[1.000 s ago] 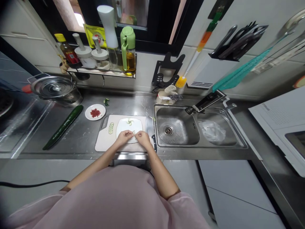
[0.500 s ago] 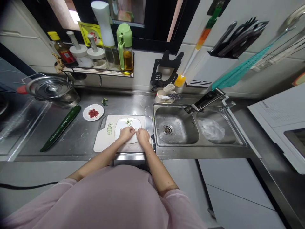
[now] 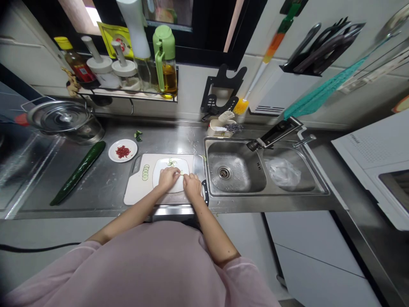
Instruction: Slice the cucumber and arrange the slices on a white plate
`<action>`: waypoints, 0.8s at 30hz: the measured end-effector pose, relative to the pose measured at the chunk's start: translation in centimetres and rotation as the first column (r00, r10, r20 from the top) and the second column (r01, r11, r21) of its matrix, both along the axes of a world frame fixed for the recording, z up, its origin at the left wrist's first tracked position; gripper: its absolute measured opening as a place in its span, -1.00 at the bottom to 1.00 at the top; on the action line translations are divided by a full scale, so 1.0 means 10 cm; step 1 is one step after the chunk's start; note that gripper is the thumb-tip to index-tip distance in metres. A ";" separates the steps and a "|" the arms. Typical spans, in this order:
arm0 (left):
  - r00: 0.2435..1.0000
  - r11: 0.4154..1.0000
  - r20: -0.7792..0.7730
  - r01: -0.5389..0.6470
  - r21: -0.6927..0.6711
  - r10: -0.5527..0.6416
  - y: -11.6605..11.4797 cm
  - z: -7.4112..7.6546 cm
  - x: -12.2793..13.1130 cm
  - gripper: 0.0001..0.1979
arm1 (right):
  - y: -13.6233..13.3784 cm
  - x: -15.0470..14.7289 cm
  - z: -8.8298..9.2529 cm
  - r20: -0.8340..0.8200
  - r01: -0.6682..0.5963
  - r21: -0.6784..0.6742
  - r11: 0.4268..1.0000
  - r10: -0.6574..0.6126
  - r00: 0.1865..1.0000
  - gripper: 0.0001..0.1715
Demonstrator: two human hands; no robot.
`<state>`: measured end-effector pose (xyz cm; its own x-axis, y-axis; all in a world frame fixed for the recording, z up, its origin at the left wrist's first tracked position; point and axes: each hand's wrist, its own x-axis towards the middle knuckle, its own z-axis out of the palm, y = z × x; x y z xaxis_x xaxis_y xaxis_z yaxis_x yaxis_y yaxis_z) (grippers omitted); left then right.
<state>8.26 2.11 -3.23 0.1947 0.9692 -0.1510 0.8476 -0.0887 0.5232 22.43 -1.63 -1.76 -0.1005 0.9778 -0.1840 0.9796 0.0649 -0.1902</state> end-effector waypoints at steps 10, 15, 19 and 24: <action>0.999 1.000 0.043 0.004 0.002 -0.004 0.08 -0.10 0.03 -0.78 | 0.01 -0.01 -0.01 0.061 -0.011 -0.045 0.999 0.013 0.998 -0.62; 0.997 1.000 0.074 -0.015 -0.001 0.015 0.13 -0.10 0.07 -0.81 | 0.04 0.01 0.01 0.060 0.006 -0.035 0.999 -0.004 0.998 -0.62; 0.996 1.000 0.085 -0.018 0.007 0.017 0.14 -0.10 0.07 -0.82 | 0.05 -0.04 0.03 0.065 0.031 -0.036 0.999 -0.029 0.997 -0.57; 0.995 1.000 0.096 -0.023 0.007 0.023 0.14 -0.11 0.06 -0.80 | 0.09 -0.12 0.02 0.092 0.077 -0.058 0.995 -0.071 0.993 -0.61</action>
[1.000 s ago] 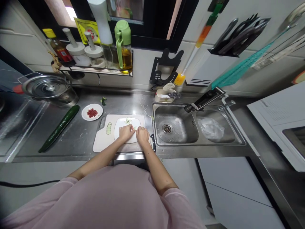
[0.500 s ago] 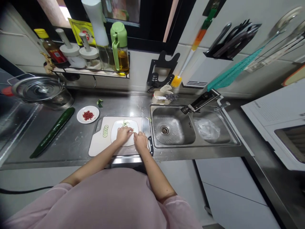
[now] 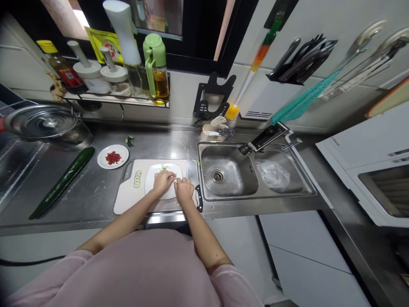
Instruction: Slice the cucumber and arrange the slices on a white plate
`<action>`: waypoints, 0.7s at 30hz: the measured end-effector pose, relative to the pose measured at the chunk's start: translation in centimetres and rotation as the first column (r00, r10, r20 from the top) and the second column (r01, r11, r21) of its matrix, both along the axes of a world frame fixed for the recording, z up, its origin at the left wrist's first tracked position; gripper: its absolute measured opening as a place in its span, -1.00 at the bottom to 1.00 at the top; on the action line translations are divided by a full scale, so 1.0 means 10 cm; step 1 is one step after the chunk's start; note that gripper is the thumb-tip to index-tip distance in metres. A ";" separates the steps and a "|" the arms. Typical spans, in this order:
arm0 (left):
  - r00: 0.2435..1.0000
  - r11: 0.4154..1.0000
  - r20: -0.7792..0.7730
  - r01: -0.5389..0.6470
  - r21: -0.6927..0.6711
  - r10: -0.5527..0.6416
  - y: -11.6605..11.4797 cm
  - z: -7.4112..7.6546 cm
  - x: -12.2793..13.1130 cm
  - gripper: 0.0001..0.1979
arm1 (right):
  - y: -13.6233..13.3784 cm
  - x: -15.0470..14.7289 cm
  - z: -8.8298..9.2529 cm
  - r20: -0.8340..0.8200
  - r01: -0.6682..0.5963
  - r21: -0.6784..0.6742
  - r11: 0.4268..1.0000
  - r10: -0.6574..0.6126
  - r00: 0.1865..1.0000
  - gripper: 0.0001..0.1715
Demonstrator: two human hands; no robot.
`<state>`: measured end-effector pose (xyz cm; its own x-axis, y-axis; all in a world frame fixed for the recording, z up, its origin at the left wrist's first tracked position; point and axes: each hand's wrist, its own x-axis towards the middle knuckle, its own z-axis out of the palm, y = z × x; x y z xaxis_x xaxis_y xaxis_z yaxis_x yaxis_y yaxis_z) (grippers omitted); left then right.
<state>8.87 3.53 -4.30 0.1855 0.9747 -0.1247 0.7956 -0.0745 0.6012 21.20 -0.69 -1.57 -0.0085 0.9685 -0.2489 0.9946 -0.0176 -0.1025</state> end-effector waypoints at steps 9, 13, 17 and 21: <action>1.000 1.000 -0.018 0.013 0.005 -0.013 0.02 -0.01 -0.01 -0.81 | 0.07 -0.02 0.02 0.007 0.004 -0.024 1.000 -0.004 1.000 -0.65; 0.999 1.000 -0.027 0.024 0.018 -0.024 0.03 -0.01 -0.02 -0.81 | 0.06 0.00 0.02 0.009 -0.005 -0.018 1.000 0.005 1.000 -0.65; 0.999 1.000 -0.026 0.025 0.014 -0.025 0.03 -0.01 -0.01 -0.80 | 0.06 0.01 0.03 0.007 -0.002 -0.034 0.999 0.002 1.000 -0.65; 0.999 0.999 -0.030 0.032 0.002 -0.032 0.02 0.01 -0.02 -0.78 | 0.06 0.01 0.06 0.013 0.010 -0.053 0.999 -0.009 1.000 -0.65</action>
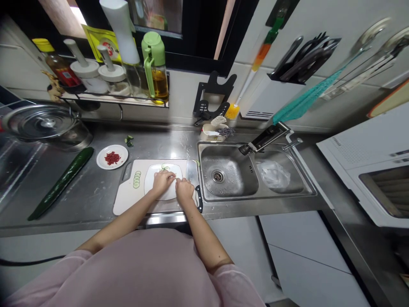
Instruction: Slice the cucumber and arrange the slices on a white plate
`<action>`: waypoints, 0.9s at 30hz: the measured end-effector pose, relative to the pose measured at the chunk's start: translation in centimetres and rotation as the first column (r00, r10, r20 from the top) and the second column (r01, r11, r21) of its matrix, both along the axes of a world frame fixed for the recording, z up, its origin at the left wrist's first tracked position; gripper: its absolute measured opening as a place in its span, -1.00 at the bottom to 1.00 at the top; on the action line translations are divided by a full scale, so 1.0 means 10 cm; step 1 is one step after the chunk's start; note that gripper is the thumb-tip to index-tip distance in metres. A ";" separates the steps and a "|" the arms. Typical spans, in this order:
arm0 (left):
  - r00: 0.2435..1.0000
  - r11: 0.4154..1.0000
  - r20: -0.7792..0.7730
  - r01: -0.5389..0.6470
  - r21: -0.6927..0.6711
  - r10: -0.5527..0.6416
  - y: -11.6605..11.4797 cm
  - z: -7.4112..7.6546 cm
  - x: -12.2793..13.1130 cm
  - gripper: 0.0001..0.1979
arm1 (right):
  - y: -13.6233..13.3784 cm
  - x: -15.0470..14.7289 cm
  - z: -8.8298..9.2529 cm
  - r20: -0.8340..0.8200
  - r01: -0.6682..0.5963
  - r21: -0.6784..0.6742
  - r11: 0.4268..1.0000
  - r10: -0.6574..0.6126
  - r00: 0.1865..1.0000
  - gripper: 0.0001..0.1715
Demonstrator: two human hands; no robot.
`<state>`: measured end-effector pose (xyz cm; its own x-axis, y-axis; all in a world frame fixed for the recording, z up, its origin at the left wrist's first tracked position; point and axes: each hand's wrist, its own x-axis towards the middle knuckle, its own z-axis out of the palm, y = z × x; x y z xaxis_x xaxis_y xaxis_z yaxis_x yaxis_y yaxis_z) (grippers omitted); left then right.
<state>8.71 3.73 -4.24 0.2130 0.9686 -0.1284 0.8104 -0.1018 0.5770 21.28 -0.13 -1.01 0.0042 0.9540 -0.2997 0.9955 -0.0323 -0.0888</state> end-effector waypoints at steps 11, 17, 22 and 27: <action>1.000 1.000 0.013 -0.007 0.006 0.007 -0.01 -0.01 0.00 -0.78 | -0.01 0.00 -0.02 -0.015 0.009 -0.003 1.000 -0.009 1.000 -0.64; 0.999 1.000 0.028 -0.015 -0.008 0.015 -0.02 0.00 -0.01 -0.80 | -0.03 0.02 -0.01 -0.066 0.025 0.014 1.000 -0.024 0.998 -0.64; 0.996 0.997 0.056 -0.072 -0.016 0.073 -0.02 -0.01 -0.02 -0.80 | -0.03 0.14 0.01 -0.144 0.120 0.057 0.991 -0.111 0.983 -0.61; 0.993 0.994 0.040 -0.107 0.005 0.107 -0.04 0.00 -0.01 -0.80 | -0.03 0.18 0.03 -0.116 0.133 0.082 0.988 -0.123 0.986 -0.62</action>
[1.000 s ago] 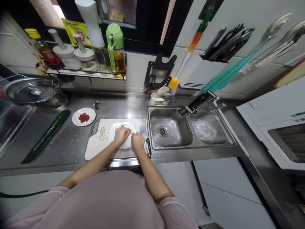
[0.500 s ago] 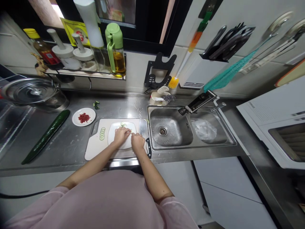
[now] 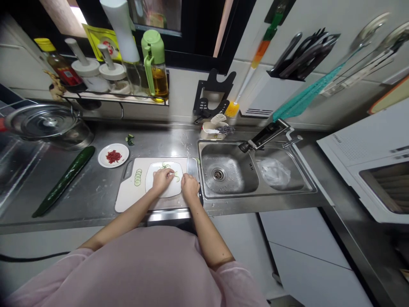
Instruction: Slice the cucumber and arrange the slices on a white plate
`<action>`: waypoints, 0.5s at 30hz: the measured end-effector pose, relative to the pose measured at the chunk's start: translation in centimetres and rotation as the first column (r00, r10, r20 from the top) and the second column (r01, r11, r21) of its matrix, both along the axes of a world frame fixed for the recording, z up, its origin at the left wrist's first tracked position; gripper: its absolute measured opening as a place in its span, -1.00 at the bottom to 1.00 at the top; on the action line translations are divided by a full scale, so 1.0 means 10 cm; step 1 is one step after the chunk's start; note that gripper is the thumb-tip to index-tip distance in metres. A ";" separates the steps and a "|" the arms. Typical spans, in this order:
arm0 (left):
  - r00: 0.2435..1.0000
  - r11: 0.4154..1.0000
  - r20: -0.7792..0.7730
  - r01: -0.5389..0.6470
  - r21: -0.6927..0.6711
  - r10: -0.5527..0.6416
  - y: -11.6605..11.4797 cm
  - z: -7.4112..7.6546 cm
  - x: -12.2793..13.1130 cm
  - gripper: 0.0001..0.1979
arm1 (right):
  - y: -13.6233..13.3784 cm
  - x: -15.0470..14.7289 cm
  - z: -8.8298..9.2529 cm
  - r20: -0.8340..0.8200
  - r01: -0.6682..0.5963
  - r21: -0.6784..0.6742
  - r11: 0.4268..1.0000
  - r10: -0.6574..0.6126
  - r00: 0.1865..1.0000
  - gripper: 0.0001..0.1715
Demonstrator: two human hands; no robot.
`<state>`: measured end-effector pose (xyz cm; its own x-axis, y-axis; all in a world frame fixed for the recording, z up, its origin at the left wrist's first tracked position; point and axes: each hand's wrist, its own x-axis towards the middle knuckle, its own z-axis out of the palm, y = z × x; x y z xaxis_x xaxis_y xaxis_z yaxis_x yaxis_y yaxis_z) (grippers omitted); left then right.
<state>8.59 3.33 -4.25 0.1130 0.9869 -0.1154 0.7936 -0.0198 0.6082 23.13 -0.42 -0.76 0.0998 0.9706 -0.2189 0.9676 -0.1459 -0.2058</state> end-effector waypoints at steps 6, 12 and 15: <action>0.997 0.997 -0.042 0.069 0.028 -0.068 -0.01 0.00 0.03 -0.80 | -0.04 -0.14 -0.03 0.060 -0.155 -0.037 0.987 0.157 0.986 -0.61; 0.996 0.997 -0.055 0.070 0.041 -0.067 0.00 -0.03 0.04 -0.81 | -0.01 -0.17 -0.08 0.094 -0.165 -0.064 0.984 0.170 0.981 -0.63; 0.997 0.997 -0.053 0.066 0.028 -0.065 0.00 -0.04 0.04 -0.80 | -0.01 -0.17 -0.09 0.099 -0.163 -0.061 0.985 0.168 0.981 -0.63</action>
